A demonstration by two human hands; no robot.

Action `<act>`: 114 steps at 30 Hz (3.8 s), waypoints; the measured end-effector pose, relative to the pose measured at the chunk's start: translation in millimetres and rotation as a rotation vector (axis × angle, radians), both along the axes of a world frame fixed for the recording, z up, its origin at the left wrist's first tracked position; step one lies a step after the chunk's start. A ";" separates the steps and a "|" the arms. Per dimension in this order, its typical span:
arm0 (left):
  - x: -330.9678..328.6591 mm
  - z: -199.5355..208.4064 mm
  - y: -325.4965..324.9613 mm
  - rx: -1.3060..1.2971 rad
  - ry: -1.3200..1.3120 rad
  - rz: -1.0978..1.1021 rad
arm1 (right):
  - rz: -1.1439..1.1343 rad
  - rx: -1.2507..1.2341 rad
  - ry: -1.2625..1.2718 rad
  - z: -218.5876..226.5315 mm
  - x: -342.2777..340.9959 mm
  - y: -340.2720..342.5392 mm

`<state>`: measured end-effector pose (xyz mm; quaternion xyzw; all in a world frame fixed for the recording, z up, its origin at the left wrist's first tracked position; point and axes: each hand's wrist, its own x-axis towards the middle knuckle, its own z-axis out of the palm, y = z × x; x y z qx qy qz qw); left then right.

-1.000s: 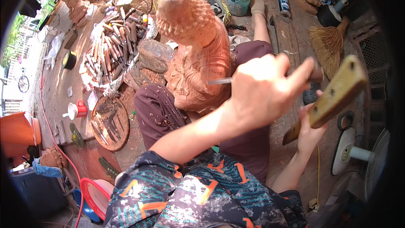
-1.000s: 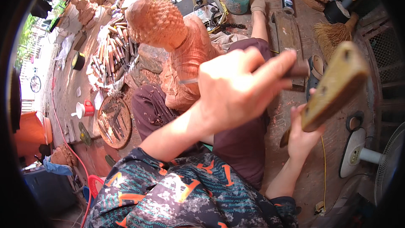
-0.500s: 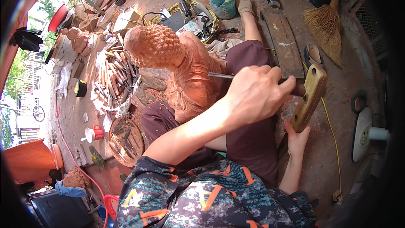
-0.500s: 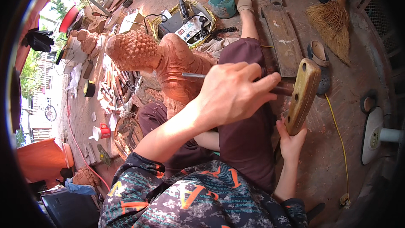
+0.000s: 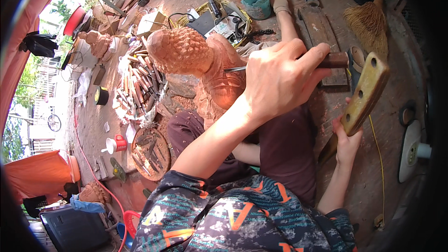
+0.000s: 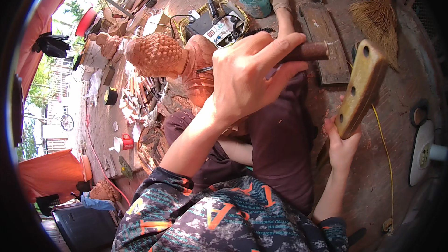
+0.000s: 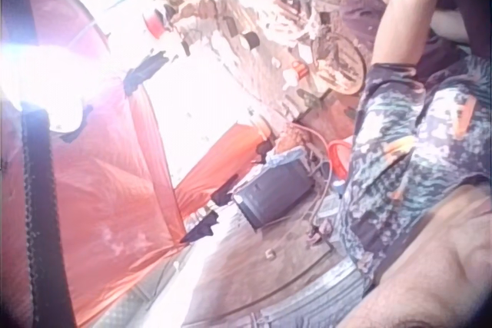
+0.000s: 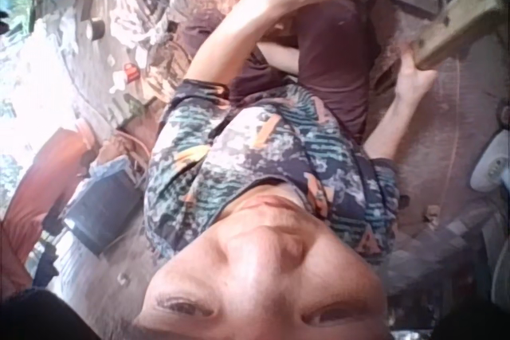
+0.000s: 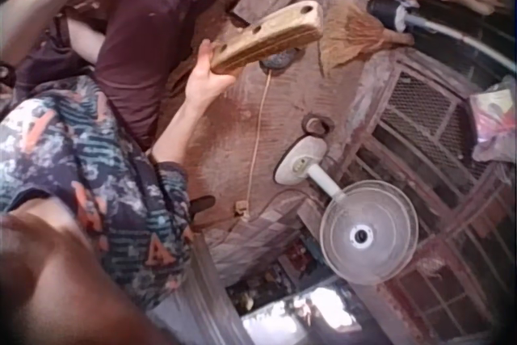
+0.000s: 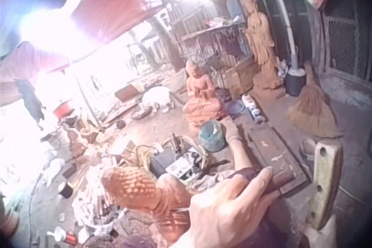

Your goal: The person carves a wooden statue using a chisel and a wooden mallet. They repeatedly strike the chisel to shape the wood, occasionally pausing to adjust the statue's position or switch tools.

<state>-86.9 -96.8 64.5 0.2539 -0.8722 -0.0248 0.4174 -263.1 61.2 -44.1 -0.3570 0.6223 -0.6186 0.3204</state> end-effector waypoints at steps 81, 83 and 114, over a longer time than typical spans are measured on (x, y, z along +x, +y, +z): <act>36.2 -1.8 57.8 0.263 -0.347 -0.252 | 0.290 0.214 -0.030 -38.7 31.2 26.4; 22.6 -4.4 41.0 0.234 -0.365 -0.218 | 0.217 0.332 -0.033 -29.1 27.8 21.7; -1.3 -9.2 4.9 0.113 -0.314 0.092 | 0.102 0.144 -0.233 -10.9 -1.6 -8.5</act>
